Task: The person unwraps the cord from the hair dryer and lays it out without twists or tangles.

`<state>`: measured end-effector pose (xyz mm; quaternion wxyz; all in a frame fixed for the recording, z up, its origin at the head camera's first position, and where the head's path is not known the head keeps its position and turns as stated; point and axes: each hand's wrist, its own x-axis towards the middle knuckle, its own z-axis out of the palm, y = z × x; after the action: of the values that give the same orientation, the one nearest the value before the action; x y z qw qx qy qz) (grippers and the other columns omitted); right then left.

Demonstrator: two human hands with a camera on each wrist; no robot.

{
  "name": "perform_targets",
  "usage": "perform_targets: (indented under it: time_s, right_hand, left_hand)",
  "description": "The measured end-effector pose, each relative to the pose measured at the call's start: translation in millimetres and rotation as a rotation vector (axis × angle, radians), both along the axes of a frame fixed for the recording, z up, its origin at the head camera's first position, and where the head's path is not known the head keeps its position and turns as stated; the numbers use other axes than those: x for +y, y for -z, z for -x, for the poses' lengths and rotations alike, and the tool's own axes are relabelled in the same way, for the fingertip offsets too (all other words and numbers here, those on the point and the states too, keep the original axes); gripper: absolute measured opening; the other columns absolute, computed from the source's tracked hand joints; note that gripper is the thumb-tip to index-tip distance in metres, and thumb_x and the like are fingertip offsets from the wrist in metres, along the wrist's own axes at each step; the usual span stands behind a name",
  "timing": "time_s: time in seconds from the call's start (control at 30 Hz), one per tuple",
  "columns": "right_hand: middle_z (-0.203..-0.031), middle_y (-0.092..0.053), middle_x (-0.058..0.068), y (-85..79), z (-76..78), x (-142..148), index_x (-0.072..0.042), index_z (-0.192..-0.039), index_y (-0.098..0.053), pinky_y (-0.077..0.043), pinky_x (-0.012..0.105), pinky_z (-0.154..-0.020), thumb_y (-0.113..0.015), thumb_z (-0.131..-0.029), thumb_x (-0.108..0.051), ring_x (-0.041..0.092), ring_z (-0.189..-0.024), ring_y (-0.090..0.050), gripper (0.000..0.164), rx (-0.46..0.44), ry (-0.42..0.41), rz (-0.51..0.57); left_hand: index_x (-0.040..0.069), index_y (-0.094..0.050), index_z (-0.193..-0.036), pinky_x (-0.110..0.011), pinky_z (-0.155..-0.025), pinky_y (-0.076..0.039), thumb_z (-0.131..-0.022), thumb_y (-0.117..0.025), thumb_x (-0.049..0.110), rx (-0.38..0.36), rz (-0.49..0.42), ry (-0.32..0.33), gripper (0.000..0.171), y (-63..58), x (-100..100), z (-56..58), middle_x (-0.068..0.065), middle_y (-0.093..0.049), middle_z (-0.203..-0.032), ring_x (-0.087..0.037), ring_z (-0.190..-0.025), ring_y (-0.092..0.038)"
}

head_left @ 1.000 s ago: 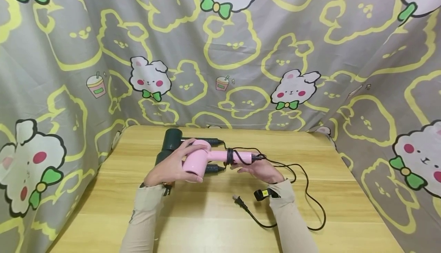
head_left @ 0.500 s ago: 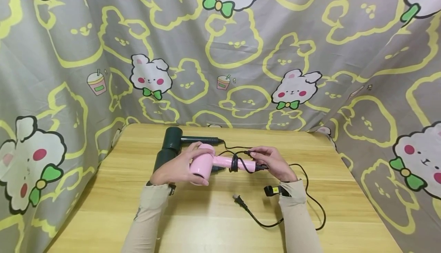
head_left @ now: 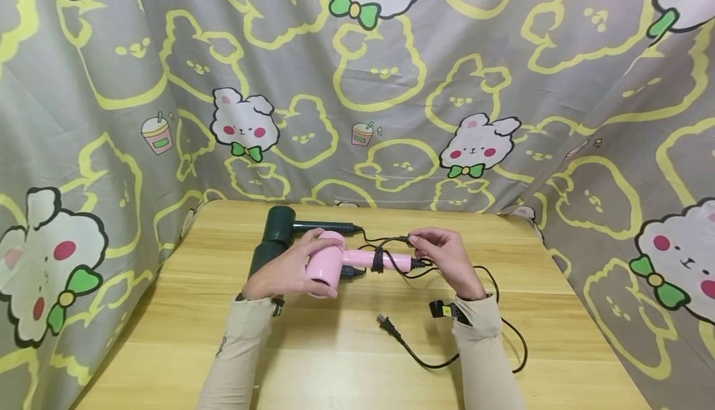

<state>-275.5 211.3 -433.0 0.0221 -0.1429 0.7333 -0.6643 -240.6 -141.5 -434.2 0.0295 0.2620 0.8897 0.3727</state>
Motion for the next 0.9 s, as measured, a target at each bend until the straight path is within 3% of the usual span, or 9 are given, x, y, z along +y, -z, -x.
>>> perform_targets:
  time_s: [0.2, 0.43, 0.53, 0.63, 0.67, 0.9]
  right_hand:
    - [-0.089, -0.076, -0.007, -19.4, -15.9, -10.6, 0.003, -0.113, -0.075, -0.06, 0.029, -0.074, -0.074, -0.097, -0.019, 0.01, -0.072, -0.068, 0.027, 0.072, 0.06, -0.069]
    - [-0.087, -0.077, 0.003, -26.8, -27.0, -22.1, -0.001, -0.112, -0.076, -0.061, 0.036, -0.076, -0.074, -0.097, -0.019, 0.02, -0.075, -0.072, 0.024, 0.08, -0.002, -0.115]
    - [-0.094, -0.078, 0.016, -28.2, -30.7, -26.9, -0.001, -0.116, -0.074, -0.061, 0.037, -0.075, -0.073, -0.097, -0.018, 0.02, -0.074, -0.072, 0.026, 0.07, -0.046, -0.124]
    - [-0.103, -0.077, 0.024, -29.1, -33.3, -30.8, -0.001, -0.122, -0.072, -0.062, 0.038, -0.076, -0.072, -0.099, -0.018, 0.016, -0.076, -0.074, 0.029, 0.016, -0.109, -0.12]
    - [-0.105, -0.076, 0.027, -29.0, -33.9, -31.8, 0.0, -0.124, -0.071, -0.062, 0.039, -0.078, -0.071, -0.099, -0.019, 0.02, -0.079, -0.075, 0.031, -0.009, -0.137, -0.115]
    - [-0.105, -0.075, 0.03, -22.5, -34.6, -38.7, 0.006, -0.125, -0.07, -0.062, 0.033, -0.08, -0.064, -0.103, -0.016, 0.013, -0.081, -0.075, 0.031, -0.076, -0.325, -0.124]
  left_hand:
    - [0.041, -0.056, -0.141, -0.035, -0.08, -0.053, -0.062, -0.091, 0.067, 0.025, -0.015, -0.035, 0.09, -1.0, -6.1, 0.8, 0.004, -0.037, -0.152, -0.021, -0.101, -0.061]
    - [0.044, -0.053, -0.143, -0.036, -0.08, -0.052, -0.061, -0.089, 0.073, 0.077, -0.007, -0.069, 0.094, -2.0, -18.3, 1.5, 0.002, -0.035, -0.158, -0.026, -0.112, -0.058]
    - [0.046, -0.052, -0.143, -0.037, -0.078, -0.052, -0.061, -0.09, 0.07, 0.085, -0.02, -0.079, 0.093, -3.2, -23.0, 1.3, 0.002, -0.036, -0.157, -0.028, -0.111, -0.057]
    - [0.043, -0.053, -0.143, -0.038, -0.078, -0.052, -0.063, -0.093, 0.063, 0.088, -0.035, -0.089, 0.093, -4.2, -26.7, 1.5, 0.002, -0.036, -0.155, -0.028, -0.11, -0.057]
    - [0.042, -0.053, -0.144, -0.038, -0.078, -0.052, -0.063, -0.094, 0.063, 0.088, -0.04, -0.095, 0.093, -4.3, -27.9, 1.7, 0.002, -0.036, -0.155, -0.029, -0.11, -0.057]
    - [0.04, -0.054, -0.145, -0.039, -0.078, -0.051, -0.062, -0.097, 0.055, 0.083, -0.052, -0.116, 0.095, -4.5, -33.3, 1.8, -0.003, -0.034, -0.158, -0.031, -0.111, -0.057]
